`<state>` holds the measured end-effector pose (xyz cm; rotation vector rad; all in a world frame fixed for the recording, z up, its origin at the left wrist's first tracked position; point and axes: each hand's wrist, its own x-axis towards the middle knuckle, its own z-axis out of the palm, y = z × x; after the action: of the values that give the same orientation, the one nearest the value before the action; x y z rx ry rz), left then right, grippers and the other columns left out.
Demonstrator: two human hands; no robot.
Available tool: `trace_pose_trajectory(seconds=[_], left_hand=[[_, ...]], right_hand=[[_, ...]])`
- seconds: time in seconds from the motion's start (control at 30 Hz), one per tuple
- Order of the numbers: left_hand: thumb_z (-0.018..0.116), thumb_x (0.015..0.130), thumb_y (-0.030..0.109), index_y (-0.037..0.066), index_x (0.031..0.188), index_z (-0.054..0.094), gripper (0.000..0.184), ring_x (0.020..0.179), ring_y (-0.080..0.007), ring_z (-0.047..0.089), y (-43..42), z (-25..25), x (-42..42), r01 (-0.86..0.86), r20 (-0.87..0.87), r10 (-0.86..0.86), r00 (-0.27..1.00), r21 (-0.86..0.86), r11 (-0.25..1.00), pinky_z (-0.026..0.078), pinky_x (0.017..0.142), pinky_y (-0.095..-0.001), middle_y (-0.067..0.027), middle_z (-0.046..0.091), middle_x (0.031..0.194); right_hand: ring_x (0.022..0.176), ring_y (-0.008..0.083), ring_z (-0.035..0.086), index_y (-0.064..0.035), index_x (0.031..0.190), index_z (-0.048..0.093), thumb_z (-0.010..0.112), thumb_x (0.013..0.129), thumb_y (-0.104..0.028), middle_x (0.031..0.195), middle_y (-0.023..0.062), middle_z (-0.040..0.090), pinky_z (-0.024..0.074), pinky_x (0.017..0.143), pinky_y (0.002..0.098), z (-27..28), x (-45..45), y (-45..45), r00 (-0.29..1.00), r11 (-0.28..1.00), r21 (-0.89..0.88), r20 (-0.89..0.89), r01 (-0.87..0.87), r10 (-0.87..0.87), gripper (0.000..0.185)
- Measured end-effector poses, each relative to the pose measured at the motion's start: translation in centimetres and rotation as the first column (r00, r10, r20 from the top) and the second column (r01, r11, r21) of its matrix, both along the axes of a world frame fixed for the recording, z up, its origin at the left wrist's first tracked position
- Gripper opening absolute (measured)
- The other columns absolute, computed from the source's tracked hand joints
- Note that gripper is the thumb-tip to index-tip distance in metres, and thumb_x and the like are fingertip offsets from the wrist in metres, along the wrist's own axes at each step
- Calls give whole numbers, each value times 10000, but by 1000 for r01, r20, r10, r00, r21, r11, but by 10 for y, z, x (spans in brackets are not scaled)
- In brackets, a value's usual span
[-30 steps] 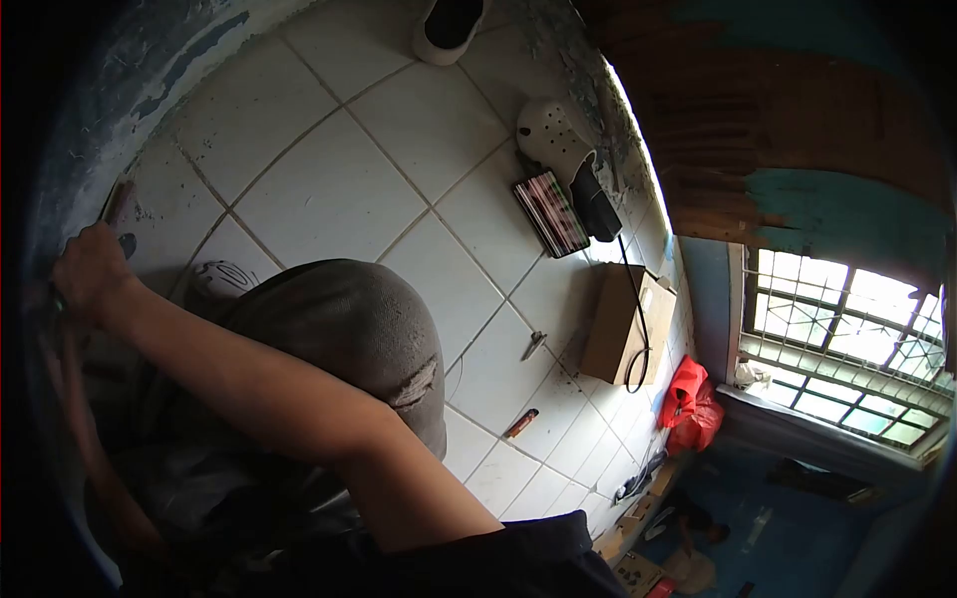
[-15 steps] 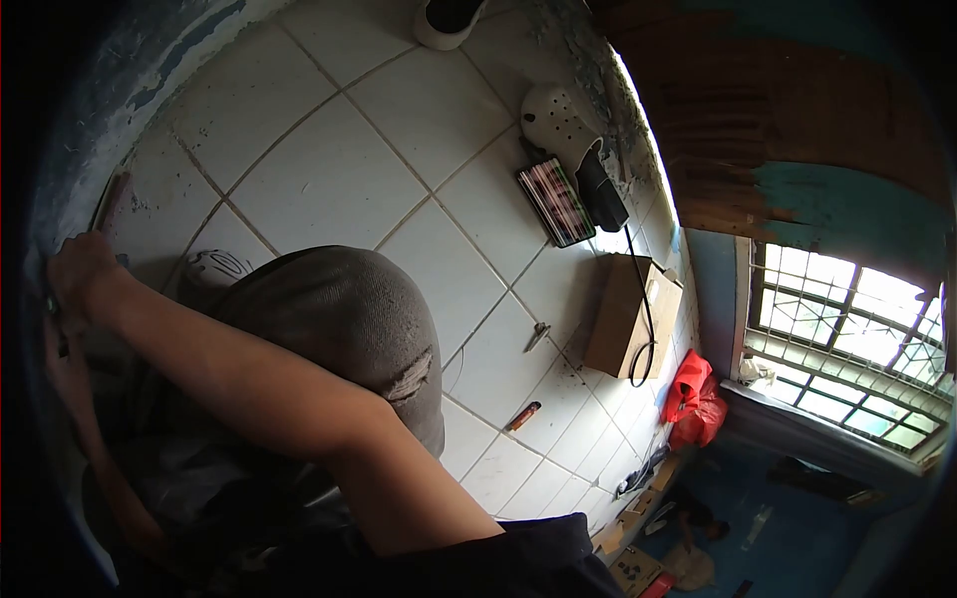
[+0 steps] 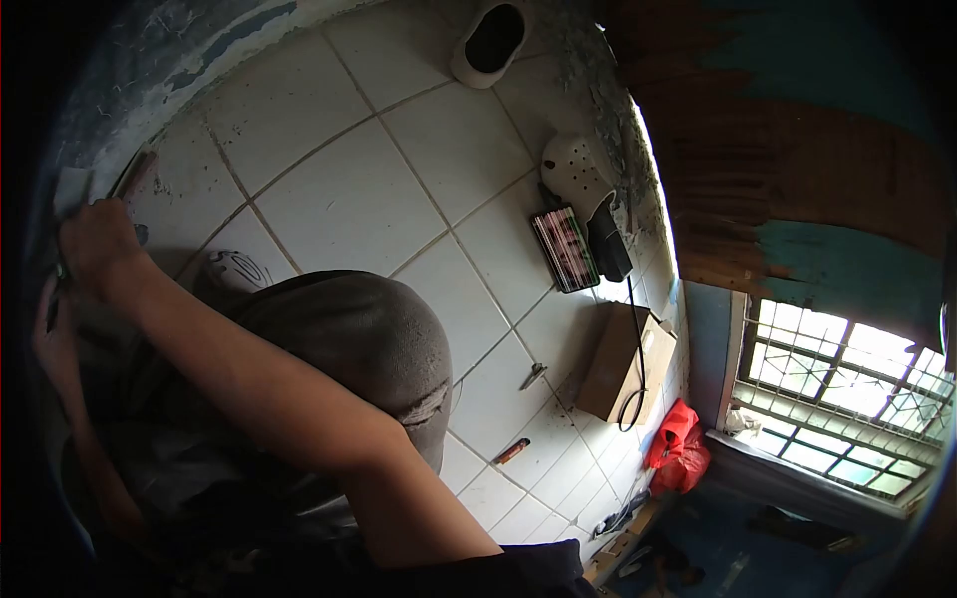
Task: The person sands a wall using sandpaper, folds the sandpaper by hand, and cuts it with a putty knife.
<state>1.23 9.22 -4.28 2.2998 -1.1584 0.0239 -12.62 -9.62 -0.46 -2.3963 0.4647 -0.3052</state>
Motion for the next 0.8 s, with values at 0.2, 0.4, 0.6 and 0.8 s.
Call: trace_pose_trajectory(seconds=[0.2,0.4,0.6,0.8], left_hand=[[489,880,92,-13,1123,541,270,1039,-195,537,-4,15,-5,75,-104,-69,992,53,996,389,901,-289,-132,583,1095],[476,889,117,-33,1113,531,275,1050,-228,527,-7,19,-11,170,-44,-165,985,170,971,382,902,-298,-152,562,1115],[479,872,104,-60,1052,525,248,963,-272,551,-16,42,-37,276,41,-297,954,270,923,401,843,-330,-180,577,1028],[520,862,92,-44,1077,541,256,994,-201,547,-19,32,-34,46,-87,-31,996,168,985,400,862,-298,-137,588,1064]], right_hand=[[795,237,614,-79,788,642,670,622,-390,801,84,633,455,737,336,11,-11,-11,998,997,54,0,-56,56,353],[840,232,619,-51,822,642,651,638,-366,862,124,634,476,739,331,6,-12,-12,991,994,26,-73,-110,112,364],[846,267,619,-25,808,641,637,652,-374,845,156,632,486,754,348,18,-28,-21,963,965,171,-148,-199,225,382],[880,295,601,11,859,606,642,656,-391,873,183,616,470,787,351,19,-26,-21,984,964,239,-101,-118,146,452]])
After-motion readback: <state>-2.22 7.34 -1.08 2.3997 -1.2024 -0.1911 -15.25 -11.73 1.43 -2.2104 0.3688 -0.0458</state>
